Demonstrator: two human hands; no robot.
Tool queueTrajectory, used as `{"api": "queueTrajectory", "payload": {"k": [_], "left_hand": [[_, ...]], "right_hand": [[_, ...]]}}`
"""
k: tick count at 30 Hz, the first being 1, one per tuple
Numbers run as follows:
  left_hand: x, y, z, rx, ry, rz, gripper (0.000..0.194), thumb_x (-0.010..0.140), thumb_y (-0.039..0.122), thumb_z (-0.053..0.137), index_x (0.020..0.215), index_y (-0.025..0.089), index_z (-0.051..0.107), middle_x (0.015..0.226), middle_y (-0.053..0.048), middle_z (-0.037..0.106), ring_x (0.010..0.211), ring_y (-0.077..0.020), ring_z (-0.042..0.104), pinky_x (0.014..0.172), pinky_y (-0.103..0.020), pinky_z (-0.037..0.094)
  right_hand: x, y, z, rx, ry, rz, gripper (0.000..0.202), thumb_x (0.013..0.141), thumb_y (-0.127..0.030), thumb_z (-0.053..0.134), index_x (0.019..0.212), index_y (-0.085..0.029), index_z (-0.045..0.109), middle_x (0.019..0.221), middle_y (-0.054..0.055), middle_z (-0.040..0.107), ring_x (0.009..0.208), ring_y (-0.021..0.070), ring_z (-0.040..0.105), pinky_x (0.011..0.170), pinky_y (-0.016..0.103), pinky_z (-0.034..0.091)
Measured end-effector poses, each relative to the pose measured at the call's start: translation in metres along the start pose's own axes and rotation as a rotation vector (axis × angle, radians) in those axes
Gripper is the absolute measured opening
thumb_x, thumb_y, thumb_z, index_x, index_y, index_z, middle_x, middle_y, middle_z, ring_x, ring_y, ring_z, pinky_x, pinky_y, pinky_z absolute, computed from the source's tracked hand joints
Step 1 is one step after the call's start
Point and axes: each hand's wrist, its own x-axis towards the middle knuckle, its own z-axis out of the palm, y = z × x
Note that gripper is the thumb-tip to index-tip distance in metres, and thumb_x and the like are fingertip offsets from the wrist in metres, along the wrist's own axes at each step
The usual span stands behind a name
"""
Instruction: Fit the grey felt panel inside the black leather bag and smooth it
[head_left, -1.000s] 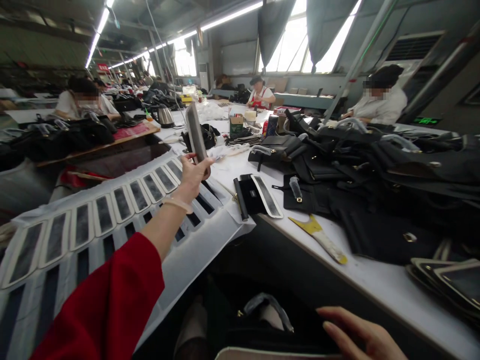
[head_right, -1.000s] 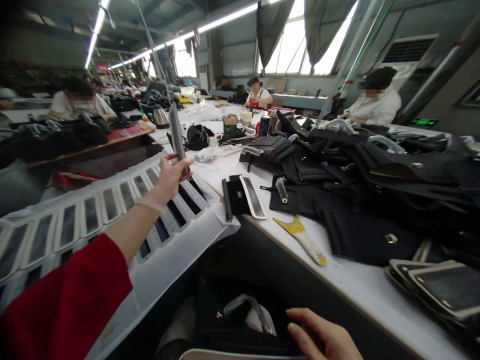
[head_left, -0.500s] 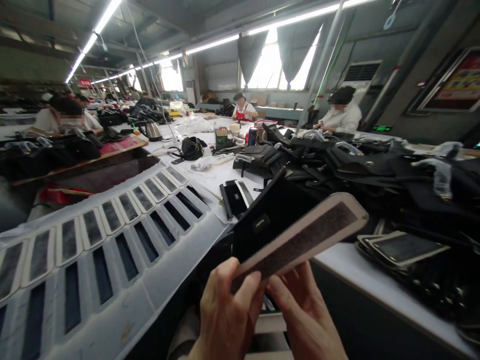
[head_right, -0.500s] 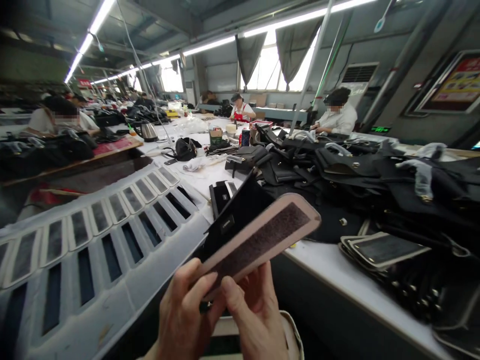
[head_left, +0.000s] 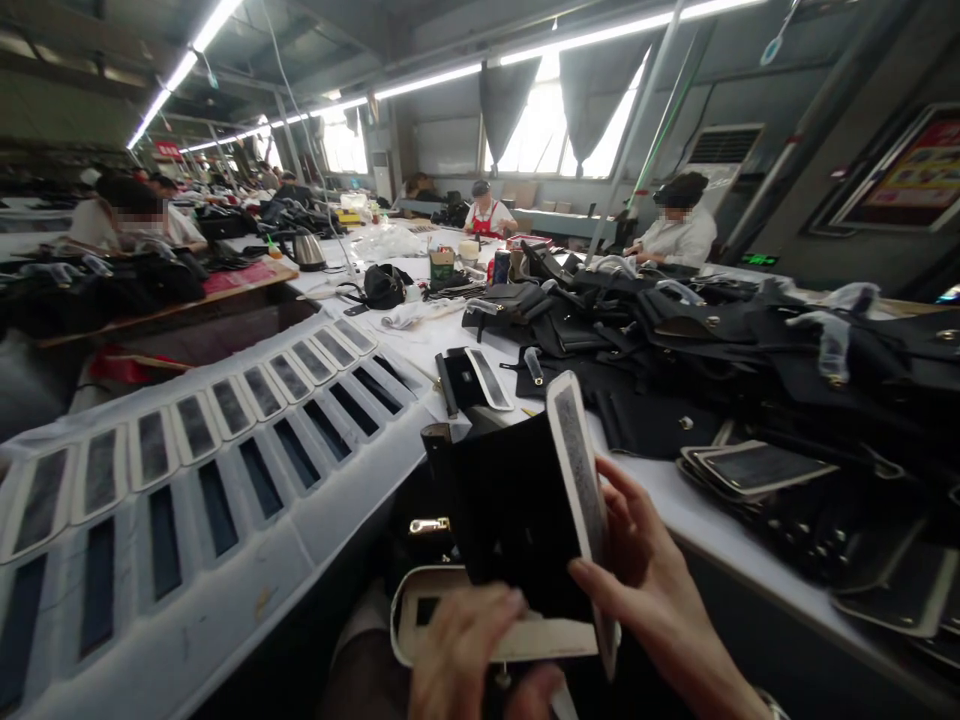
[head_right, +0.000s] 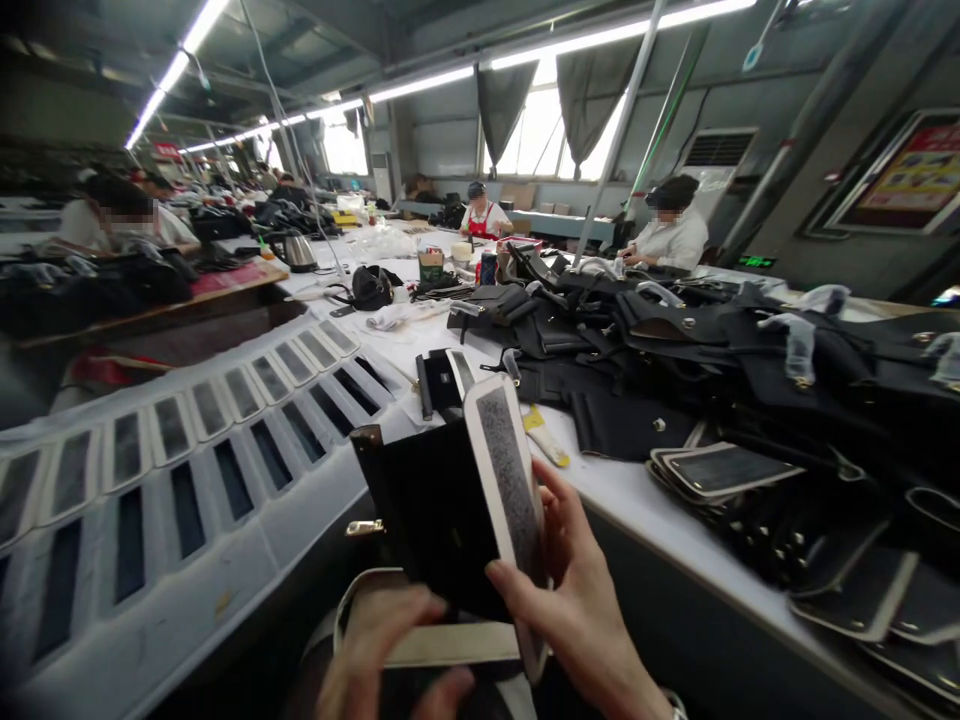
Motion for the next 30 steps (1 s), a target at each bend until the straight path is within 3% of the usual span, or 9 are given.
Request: {"api": "queueTrajectory", "payload": {"k": [2,4,6,8,11,14,18,23,30], "left_hand": [[0.013,-0.012,-0.024,0.039,0.1,-0.146,0.05,0.088,0.025,0.067,0.133,0.027,0.045,0.116,-0.007,0.061,0.099,-0.0219,0.061,0.083,-0.035,0.053],[0.028,-0.023,-0.045,0.08,0.128,-0.26,0.066,0.083,0.029,0.073,0.14,0.027,0.04,0.131,-0.009,0.052,0.099,-0.0213,0.057,0.085,-0.036,0.05],[0.04,-0.031,-0.059,0.031,0.034,-0.366,0.077,0.082,0.032,0.074,0.146,0.031,0.032,0.14,-0.008,0.046,0.097,-0.0193,0.056,0.086,-0.035,0.05],[0.047,-0.036,-0.065,-0.085,-0.053,-0.448,0.078,0.084,0.033,0.072,0.148,0.036,0.026,0.143,-0.005,0.047,0.093,-0.0159,0.058,0.084,-0.032,0.051],[0.047,-0.044,-0.065,-0.186,-0.1,-0.544,0.069,0.085,0.032,0.069,0.143,0.037,0.031,0.118,0.001,0.064,0.084,-0.0128,0.061,0.083,-0.029,0.051],[0.039,-0.054,-0.063,-0.168,-0.133,-0.629,0.051,0.085,0.035,0.068,0.129,0.031,0.044,0.092,0.003,0.068,0.082,-0.0144,0.065,0.078,-0.027,0.052],[0.032,-0.06,-0.066,-0.176,-0.153,-0.678,0.039,0.082,0.038,0.07,0.113,0.027,0.05,0.094,0.002,0.069,0.088,-0.0159,0.067,0.08,-0.026,0.053],[0.03,-0.049,-0.07,-0.25,-0.131,-0.728,0.042,0.083,0.039,0.07,0.115,0.028,0.046,0.093,0.001,0.07,0.084,-0.0151,0.068,0.074,-0.023,0.056],[0.023,-0.046,-0.064,-0.142,-0.086,-0.661,0.044,0.086,0.036,0.067,0.121,0.03,0.043,0.096,0.0,0.072,0.085,-0.0157,0.071,0.075,-0.023,0.058]], "right_hand": [[-0.002,-0.001,-0.011,-0.083,-0.041,-0.026,0.081,0.077,-0.04,0.076,0.144,-0.034,0.031,0.13,0.01,0.055,0.116,0.028,0.058,0.1,0.043,0.047],[-0.003,-0.001,-0.018,-0.183,-0.076,-0.053,0.083,0.076,-0.037,0.076,0.145,-0.035,0.031,0.137,0.009,0.051,0.123,0.0304,0.053,0.107,0.049,0.04],[-0.002,-0.001,-0.019,-0.272,-0.103,-0.091,0.084,0.075,-0.033,0.076,0.146,-0.036,0.03,0.143,0.008,0.047,0.129,0.0316,0.048,0.112,0.053,0.034],[-0.001,0.001,-0.016,-0.333,-0.127,-0.13,0.085,0.075,-0.03,0.075,0.146,-0.036,0.03,0.146,0.007,0.044,0.13,0.0311,0.047,0.111,0.05,0.037],[0.002,0.009,-0.009,-0.398,-0.157,-0.197,0.085,0.074,-0.026,0.074,0.146,-0.034,0.031,0.147,0.006,0.042,0.131,0.0305,0.047,0.104,0.041,0.045],[0.003,0.018,-0.005,-0.45,-0.186,-0.233,0.084,0.073,-0.023,0.073,0.146,-0.032,0.031,0.145,0.007,0.044,0.131,0.031,0.045,0.098,0.036,0.049],[0.004,0.023,-0.006,-0.479,-0.218,-0.236,0.084,0.073,-0.023,0.071,0.147,-0.032,0.03,0.144,0.006,0.045,0.131,0.0305,0.046,0.098,0.035,0.05],[0.008,0.021,-0.01,-0.475,-0.243,-0.227,0.084,0.075,-0.026,0.071,0.147,-0.035,0.03,0.143,0.004,0.046,0.13,0.0289,0.047,0.105,0.039,0.045],[0.01,0.031,-0.011,-0.43,-0.262,-0.178,0.085,0.076,-0.025,0.071,0.147,-0.036,0.027,0.147,0.003,0.042,0.137,0.0282,0.04,0.115,0.044,0.034]]}}
